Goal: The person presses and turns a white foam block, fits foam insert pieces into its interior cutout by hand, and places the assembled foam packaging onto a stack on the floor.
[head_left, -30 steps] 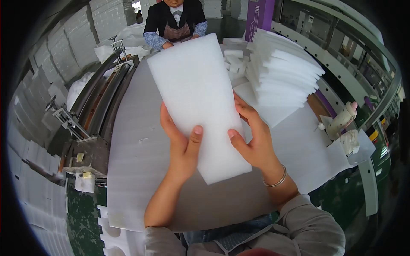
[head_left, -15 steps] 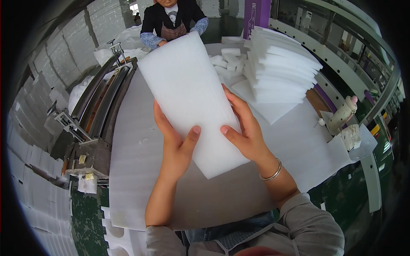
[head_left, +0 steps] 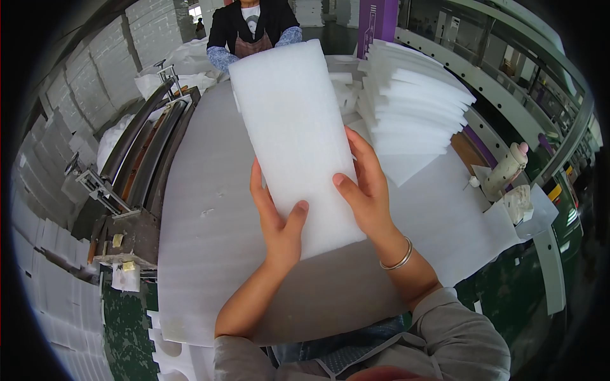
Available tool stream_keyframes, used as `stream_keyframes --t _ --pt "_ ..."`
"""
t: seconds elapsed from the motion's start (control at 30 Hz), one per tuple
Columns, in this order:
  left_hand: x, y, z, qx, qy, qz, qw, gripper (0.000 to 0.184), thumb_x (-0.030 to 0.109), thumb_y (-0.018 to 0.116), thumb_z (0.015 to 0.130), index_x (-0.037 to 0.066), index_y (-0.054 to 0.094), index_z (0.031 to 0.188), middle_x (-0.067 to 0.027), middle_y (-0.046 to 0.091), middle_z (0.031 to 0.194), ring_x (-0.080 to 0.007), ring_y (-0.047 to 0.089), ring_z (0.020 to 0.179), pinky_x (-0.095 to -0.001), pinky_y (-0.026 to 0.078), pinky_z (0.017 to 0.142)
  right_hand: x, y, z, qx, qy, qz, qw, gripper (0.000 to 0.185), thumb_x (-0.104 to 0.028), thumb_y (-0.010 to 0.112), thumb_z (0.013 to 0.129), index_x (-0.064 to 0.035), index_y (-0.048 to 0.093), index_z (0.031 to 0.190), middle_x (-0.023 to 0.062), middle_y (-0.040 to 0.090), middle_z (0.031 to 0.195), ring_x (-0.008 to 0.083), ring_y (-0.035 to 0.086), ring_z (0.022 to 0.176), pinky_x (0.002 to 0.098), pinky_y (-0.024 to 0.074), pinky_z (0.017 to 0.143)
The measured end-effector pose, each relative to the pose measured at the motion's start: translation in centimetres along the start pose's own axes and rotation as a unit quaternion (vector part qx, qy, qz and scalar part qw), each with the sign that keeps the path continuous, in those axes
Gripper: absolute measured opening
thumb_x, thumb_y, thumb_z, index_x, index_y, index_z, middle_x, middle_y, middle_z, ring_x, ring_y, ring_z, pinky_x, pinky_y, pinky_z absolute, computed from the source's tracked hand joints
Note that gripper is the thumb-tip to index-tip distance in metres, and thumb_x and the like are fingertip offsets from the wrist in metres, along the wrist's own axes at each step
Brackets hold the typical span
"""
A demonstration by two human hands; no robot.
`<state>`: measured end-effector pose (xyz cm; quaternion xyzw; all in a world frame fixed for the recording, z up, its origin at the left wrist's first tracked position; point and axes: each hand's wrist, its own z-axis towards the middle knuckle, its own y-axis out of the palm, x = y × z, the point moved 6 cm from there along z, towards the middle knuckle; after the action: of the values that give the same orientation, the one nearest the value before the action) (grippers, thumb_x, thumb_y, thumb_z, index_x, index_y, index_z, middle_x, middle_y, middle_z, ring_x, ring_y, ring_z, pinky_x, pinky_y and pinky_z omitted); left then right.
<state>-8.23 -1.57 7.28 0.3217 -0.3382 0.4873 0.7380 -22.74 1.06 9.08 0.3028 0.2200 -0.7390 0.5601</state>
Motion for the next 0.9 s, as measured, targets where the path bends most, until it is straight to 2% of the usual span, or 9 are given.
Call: stream_keyframes --t 0.27,0.47,0.67,0.77,0.9 --pt "-0.8 -0.7 -0.7 0.074 -0.012 -0.034 0.997 0.072 -0.001 0.047 0.075 0.005 0.013 0.138 -0.0186 0.033 0.131 -0.0236 0.037 0.119 -0.0372 0.029 0.100 0.4 0.3 -0.7 0.027 -0.002 0.009 1.000 0.049 0.001 0.049 0.080 -0.0031 0.041 0.128 0.0126 0.041 0.136 0.0215 0.040 0.124 0.0340 0.0336 0.095" --pt "-0.8 -1.0 0.0 0.014 -0.037 -0.022 0.999 0.075 0.000 0.048 0.074 0.006 0.011 0.138 -0.0203 0.031 0.132 -0.0251 0.035 0.121 -0.0384 0.028 0.101 0.6 -0.3 -0.6 0.035 0.018 0.031 0.999 0.048 0.001 0.049 0.079 -0.0056 0.042 0.126 0.0092 0.043 0.133 0.0198 0.041 0.120 0.0324 0.0340 0.093" --pt "0.1 -0.7 0.4 -0.038 0.009 0.002 0.999 0.079 0.003 0.049 0.073 0.006 0.007 0.139 -0.0202 0.022 0.137 -0.0266 0.027 0.127 -0.0394 0.022 0.105 -0.2 -0.7 0.1 0.012 -0.017 -0.026 0.999 0.052 -0.002 0.054 0.076 -0.0075 0.041 0.126 0.0080 0.045 0.126 0.0215 0.044 0.113 0.0336 0.0369 0.089" --pt "1.0 -1.1 0.8 -0.032 0.057 -0.001 0.998 0.081 0.003 0.049 0.072 0.005 0.005 0.140 -0.0207 0.021 0.139 -0.0274 0.025 0.128 -0.0397 0.018 0.106 -0.6 -0.5 0.1 0.000 -0.029 -0.044 0.999 0.054 -0.004 0.055 0.074 -0.0086 0.041 0.126 0.0084 0.044 0.124 0.0227 0.045 0.110 0.0344 0.0375 0.088" --pt "1.8 -2.0 1.2 -0.019 0.067 -0.011 0.998 0.084 0.006 0.051 0.072 0.005 0.003 0.141 -0.0220 0.017 0.142 -0.0288 0.023 0.130 -0.0399 0.016 0.107 -1.1 -0.1 0.0 -0.003 -0.045 -0.044 0.998 0.054 -0.003 0.055 0.074 -0.0092 0.042 0.126 0.0092 0.043 0.123 0.0239 0.044 0.109 0.0356 0.0368 0.088"
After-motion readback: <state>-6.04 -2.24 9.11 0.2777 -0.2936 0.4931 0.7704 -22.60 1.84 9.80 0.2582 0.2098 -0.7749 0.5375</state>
